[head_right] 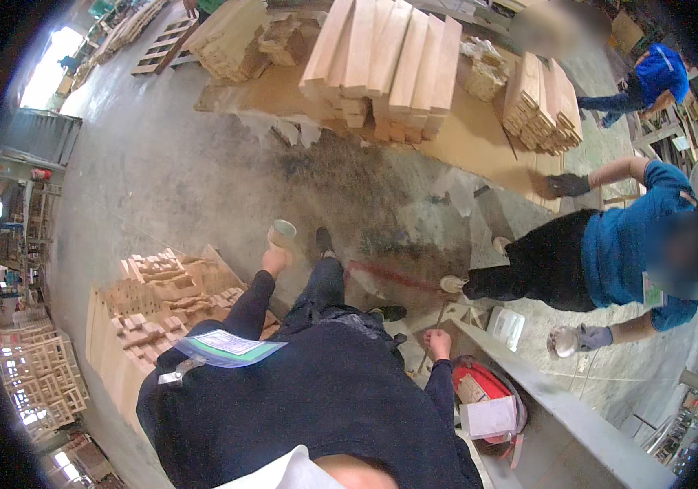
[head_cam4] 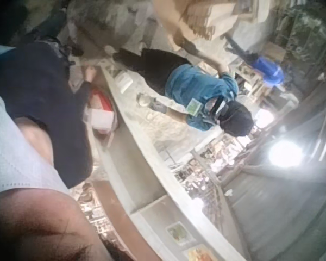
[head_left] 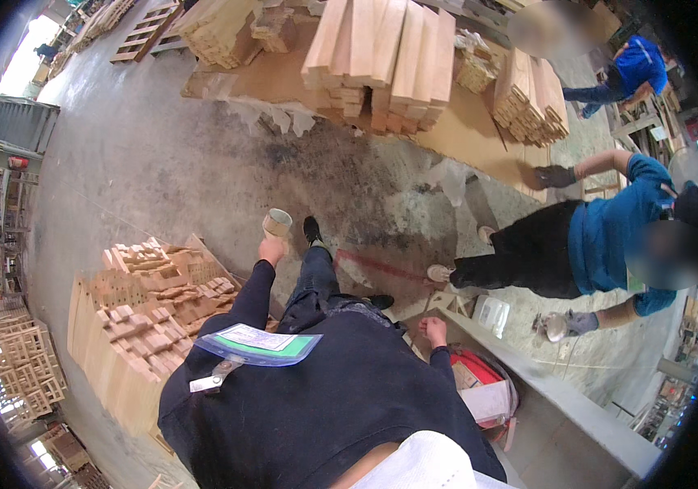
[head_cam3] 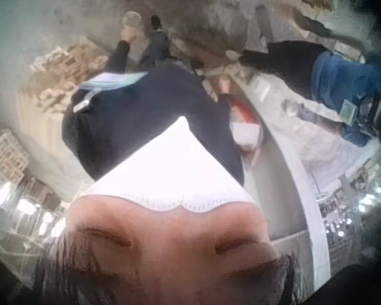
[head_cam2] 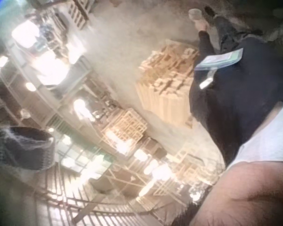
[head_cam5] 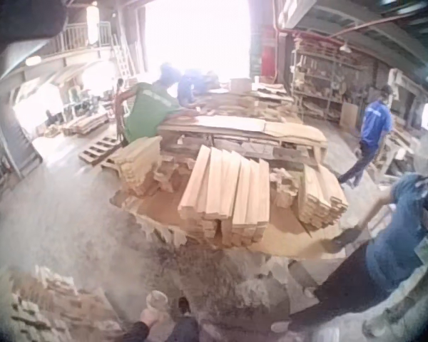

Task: The person applies glue to the holes of wooden pieces using a small brush. They pick up each piece, dip the brush into a container of glue, and carefully apply it inside the holes before placing the piece back on the table.

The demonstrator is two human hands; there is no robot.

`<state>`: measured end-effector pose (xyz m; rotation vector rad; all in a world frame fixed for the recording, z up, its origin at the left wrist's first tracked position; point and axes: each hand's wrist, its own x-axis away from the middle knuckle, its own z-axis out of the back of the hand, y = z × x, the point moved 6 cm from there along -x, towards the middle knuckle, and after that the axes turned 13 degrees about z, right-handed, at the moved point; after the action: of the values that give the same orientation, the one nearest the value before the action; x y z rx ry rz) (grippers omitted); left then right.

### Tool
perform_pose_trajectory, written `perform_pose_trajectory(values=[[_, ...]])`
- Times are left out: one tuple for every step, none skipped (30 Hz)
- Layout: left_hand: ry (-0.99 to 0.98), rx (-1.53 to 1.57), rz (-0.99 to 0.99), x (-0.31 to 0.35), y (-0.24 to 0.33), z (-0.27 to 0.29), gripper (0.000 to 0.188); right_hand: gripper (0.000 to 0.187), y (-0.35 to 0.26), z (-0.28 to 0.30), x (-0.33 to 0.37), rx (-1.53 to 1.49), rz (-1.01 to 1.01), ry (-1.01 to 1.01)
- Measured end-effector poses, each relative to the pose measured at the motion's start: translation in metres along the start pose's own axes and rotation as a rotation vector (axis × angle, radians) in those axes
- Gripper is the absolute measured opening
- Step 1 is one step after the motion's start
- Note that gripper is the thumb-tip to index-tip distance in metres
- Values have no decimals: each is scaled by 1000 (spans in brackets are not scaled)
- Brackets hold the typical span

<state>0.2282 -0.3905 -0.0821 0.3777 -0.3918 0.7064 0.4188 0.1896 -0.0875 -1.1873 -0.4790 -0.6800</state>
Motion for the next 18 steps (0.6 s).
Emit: perform_pose_trajectory(values=[[43, 189, 71, -13, 10, 8, 37, 24, 1, -2, 0, 35, -53, 17], [87, 373, 151, -27, 13, 18, 37, 24, 1, -7, 0, 70, -110, 27], [29, 313, 85, -52, 13, 22, 36, 24, 4, -20, -1, 34, -142, 9], [-30, 252, 20, -82, 18, 27, 35, 24, 6, -31, -5, -1, -175, -8], [-89, 195, -48, -113, 24, 33, 34, 24, 2, -45, -11, -37, -205, -22], [-85, 275, -125, -137, 47, 56, 32, 24, -8, -58, -18, -137, -226, -13], [-87, 356, -190, -155, 68, 77, 31, 24, -18, -68, -22, -228, -253, -6], [-81, 507, -178, -182, 78, 92, 30, 24, -34, -80, -29, -316, -276, -12], [-59, 659, -173, -212, 90, 111, 31, 23, -80, -99, -42, -76, -161, -4], [-188, 762, -163, -211, 136, 139, 32, 23, -106, -103, -56, -24, -64, 35], [-309, 843, -145, -204, 177, 181, 34, 23, -125, -114, -65, 17, 26, 59], [-125, 710, -280, -230, 183, 207, 32, 23, -149, -132, -76, 70, 128, 37], [39, 571, -416, -251, 194, 222, 31, 24, -164, -140, -96, 229, 229, 12], [-184, 785, -340, -253, 222, 230, 31, 25, -168, -141, -112, 380, 317, 19], [-389, 980, -248, -252, 245, 246, 32, 25, -188, -155, -118, 307, 331, 25], [-364, 996, -228, -269, 245, 253, 34, 25, -219, -172, -119, 235, 353, 15], [-345, 1015, -204, -288, 246, 251, 38, 25, -244, -187, -118, 170, 370, 7], [-337, 1037, -182, -307, 249, 244, 42, 25, -255, -198, -119, 173, 373, -17]])
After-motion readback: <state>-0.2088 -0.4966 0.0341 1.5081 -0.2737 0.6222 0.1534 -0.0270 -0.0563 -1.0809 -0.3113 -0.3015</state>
